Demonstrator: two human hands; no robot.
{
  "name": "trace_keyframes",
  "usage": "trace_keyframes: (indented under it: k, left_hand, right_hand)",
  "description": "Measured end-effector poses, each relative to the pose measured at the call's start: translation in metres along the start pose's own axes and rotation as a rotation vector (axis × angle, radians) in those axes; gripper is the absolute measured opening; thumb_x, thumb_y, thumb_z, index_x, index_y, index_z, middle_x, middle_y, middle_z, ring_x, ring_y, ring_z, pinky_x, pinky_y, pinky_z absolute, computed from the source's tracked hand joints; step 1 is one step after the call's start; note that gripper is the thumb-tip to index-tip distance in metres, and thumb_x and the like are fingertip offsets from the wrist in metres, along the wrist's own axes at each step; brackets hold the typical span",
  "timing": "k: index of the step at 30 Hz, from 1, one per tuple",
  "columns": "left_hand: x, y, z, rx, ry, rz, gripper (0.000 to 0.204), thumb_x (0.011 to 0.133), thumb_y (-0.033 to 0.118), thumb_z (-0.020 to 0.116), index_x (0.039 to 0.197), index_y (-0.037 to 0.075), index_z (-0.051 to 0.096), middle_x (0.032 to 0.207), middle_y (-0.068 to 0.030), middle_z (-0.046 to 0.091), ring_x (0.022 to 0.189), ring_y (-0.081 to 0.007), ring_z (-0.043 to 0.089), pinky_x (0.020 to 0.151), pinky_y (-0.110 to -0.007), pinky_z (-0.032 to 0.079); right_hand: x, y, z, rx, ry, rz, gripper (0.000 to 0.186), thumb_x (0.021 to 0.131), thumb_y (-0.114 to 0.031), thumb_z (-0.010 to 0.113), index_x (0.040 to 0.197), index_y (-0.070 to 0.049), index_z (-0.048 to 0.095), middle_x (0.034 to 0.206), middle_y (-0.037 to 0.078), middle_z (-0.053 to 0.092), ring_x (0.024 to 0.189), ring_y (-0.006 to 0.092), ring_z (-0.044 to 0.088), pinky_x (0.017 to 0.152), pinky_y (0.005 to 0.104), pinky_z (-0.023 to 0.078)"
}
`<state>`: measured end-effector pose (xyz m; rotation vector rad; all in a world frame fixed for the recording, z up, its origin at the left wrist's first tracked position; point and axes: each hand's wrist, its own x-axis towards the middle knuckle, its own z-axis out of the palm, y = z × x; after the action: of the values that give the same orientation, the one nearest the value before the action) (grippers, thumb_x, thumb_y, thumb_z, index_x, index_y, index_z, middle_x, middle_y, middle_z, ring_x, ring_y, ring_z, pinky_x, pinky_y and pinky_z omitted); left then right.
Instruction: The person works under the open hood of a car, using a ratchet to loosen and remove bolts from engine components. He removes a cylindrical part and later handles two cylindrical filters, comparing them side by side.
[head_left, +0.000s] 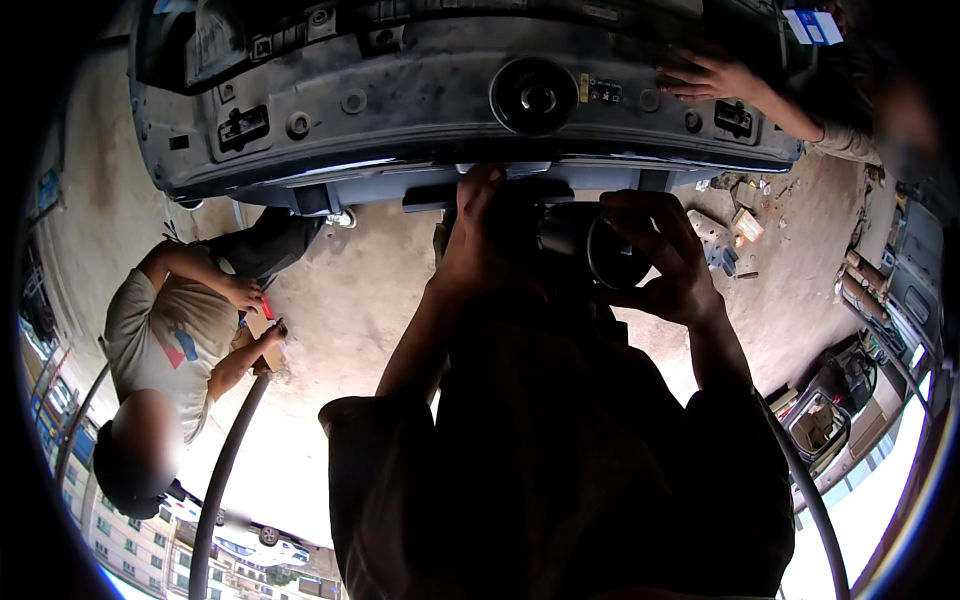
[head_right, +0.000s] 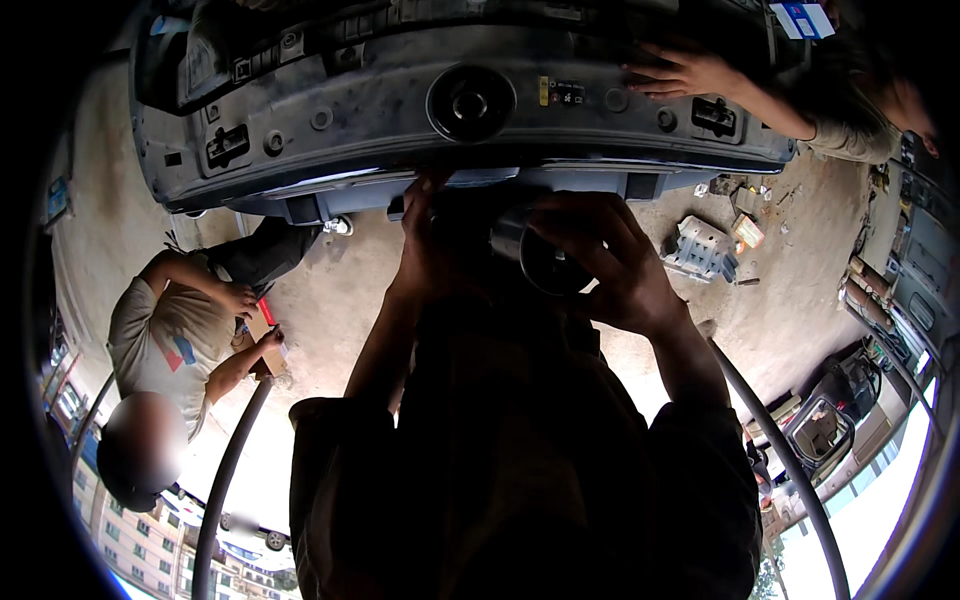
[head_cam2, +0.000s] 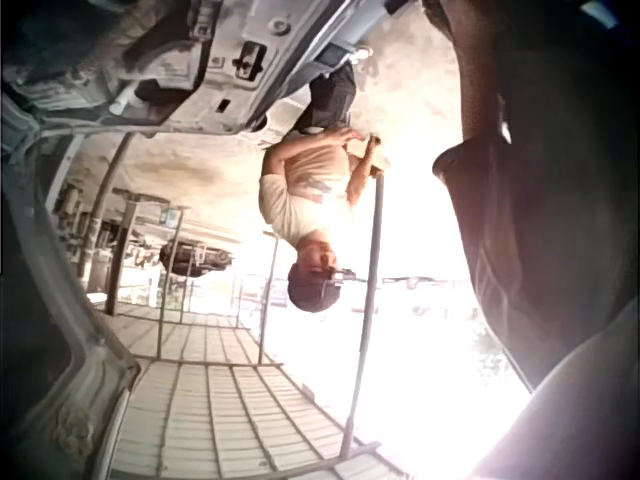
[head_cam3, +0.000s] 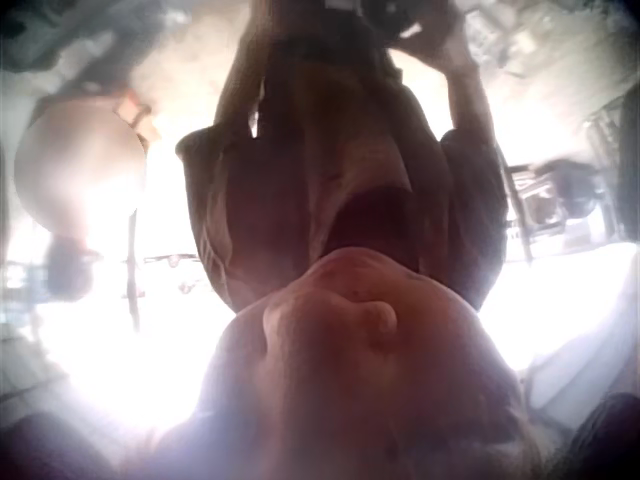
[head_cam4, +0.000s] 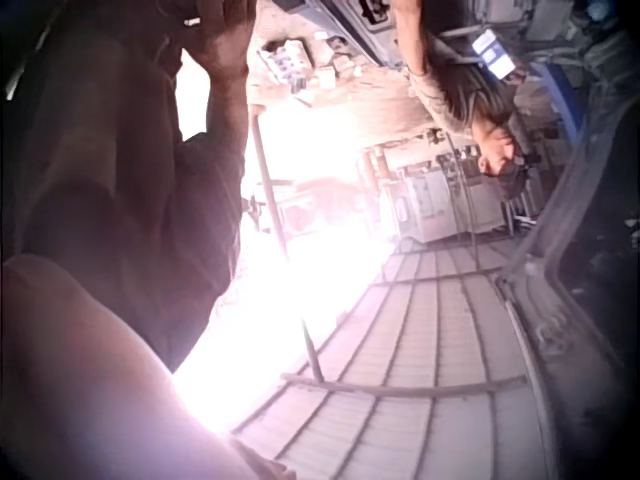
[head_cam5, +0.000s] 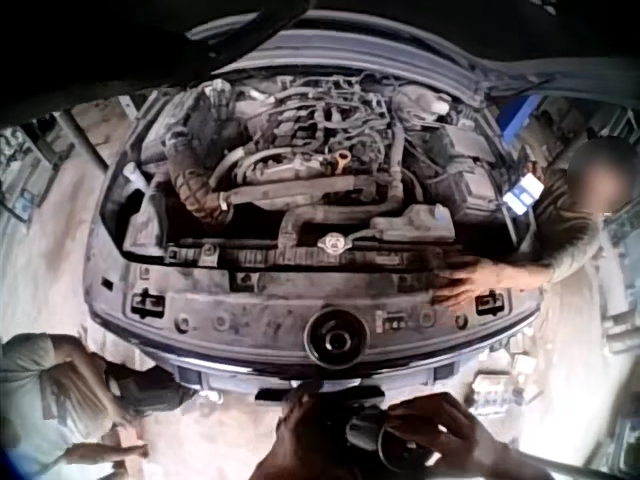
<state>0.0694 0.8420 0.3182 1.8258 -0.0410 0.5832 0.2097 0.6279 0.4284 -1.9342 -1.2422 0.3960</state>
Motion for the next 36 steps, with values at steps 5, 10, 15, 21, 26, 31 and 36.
trace_keyframes:
  k: [5, 10, 15, 21, 26, 31, 36]
  left_hand:
    - [-0.027, 0.005, 0.018, -0.167, -0.094, -0.181, 0.106, 0.056, 0.027, 0.1, 0.145, 0.006, 0.045, 0.141, -0.0208, 0.056, 0.13, -0.0389, 0.057, 0.106, -0.047, 0.051]
    - [-0.021, 0.017, 0.006, -0.262, 0.038, -0.241, 0.089, 0.063, 0.02, 0.099, 0.135, 0.004, 0.05, 0.135, -0.0183, 0.061, 0.12, -0.0333, 0.066, 0.095, -0.039, 0.057]
    - [-0.021, 0.014, -0.021, -0.251, 0.103, -0.291, 0.09, 0.062, 0.021, 0.099, 0.136, 0.004, 0.049, 0.135, -0.018, 0.06, 0.121, -0.0329, 0.065, 0.096, -0.039, 0.056]
    - [-0.028, 0.004, -0.033, -0.205, 0.144, -0.335, 0.093, 0.062, 0.021, 0.099, 0.137, 0.004, 0.048, 0.136, -0.0176, 0.06, 0.122, -0.0325, 0.064, 0.097, -0.039, 0.055]
    - [-0.031, -0.002, -0.036, -0.166, 0.174, -0.341, 0.095, 0.061, 0.022, 0.1, 0.138, 0.004, 0.048, 0.136, -0.0173, 0.059, 0.123, -0.0321, 0.063, 0.098, -0.039, 0.054]
    - [-0.032, -0.005, -0.037, -0.136, 0.188, -0.343, 0.096, 0.061, 0.023, 0.1, 0.139, 0.003, 0.047, 0.137, -0.017, 0.059, 0.124, -0.0317, 0.062, 0.099, -0.04, 0.053]
    - [-0.034, -0.006, -0.037, -0.128, 0.197, -0.346, 0.098, 0.06, 0.023, 0.1, 0.14, 0.003, 0.046, 0.137, -0.0167, 0.058, 0.125, -0.0314, 0.061, 0.1, -0.04, 0.052]
  right_hand:
    - [0.015, -0.02, 0.034, 0.05, -0.074, -0.034, 0.073, 0.069, -0.021, 0.092, 0.136, -0.012, 0.064, 0.14, 0.011, 0.058, 0.122, 0.0328, 0.062, 0.095, 0.0419, 0.058]
    - [0.017, 0.012, 0.05, 0.294, -0.005, -0.01, 0.097, 0.063, -0.037, 0.096, 0.144, -0.004, 0.053, 0.143, 0.017, 0.055, 0.122, 0.0335, 0.062, 0.098, 0.0443, 0.055]
    - [0.039, 0.095, 0.05, 0.202, 0.297, 0.202, 0.136, 0.053, -0.049, 0.098, 0.161, -0.007, 0.026, 0.158, 0.016, 0.04, 0.141, 0.0326, 0.048, 0.11, 0.0473, 0.047]
    - [0.101, 0.127, 0.074, 0.461, 0.145, 0.078, 0.119, 0.053, -0.023, 0.104, 0.154, -0.013, 0.042, 0.146, 0.007, 0.059, 0.14, 0.0259, 0.053, 0.119, 0.0424, 0.044]
    - [0.112, 0.14, 0.082, 0.507, 0.152, -0.023, 0.101, 0.056, -0.021, 0.104, 0.142, -0.011, 0.053, 0.143, 0.007, 0.062, 0.132, 0.023, 0.06, 0.113, 0.0406, 0.05]
    - [0.107, 0.144, 0.077, 0.309, 0.147, -0.091, 0.104, 0.056, -0.022, 0.104, 0.143, -0.008, 0.05, 0.144, 0.01, 0.061, 0.132, 0.0254, 0.06, 0.11, 0.0405, 0.053]
    - [0.088, 0.132, 0.063, 0.256, 0.123, -0.056, 0.106, 0.051, -0.031, 0.105, 0.142, -0.011, 0.053, 0.142, 0.01, 0.062, 0.13, 0.0281, 0.062, 0.109, 0.0432, 0.053]
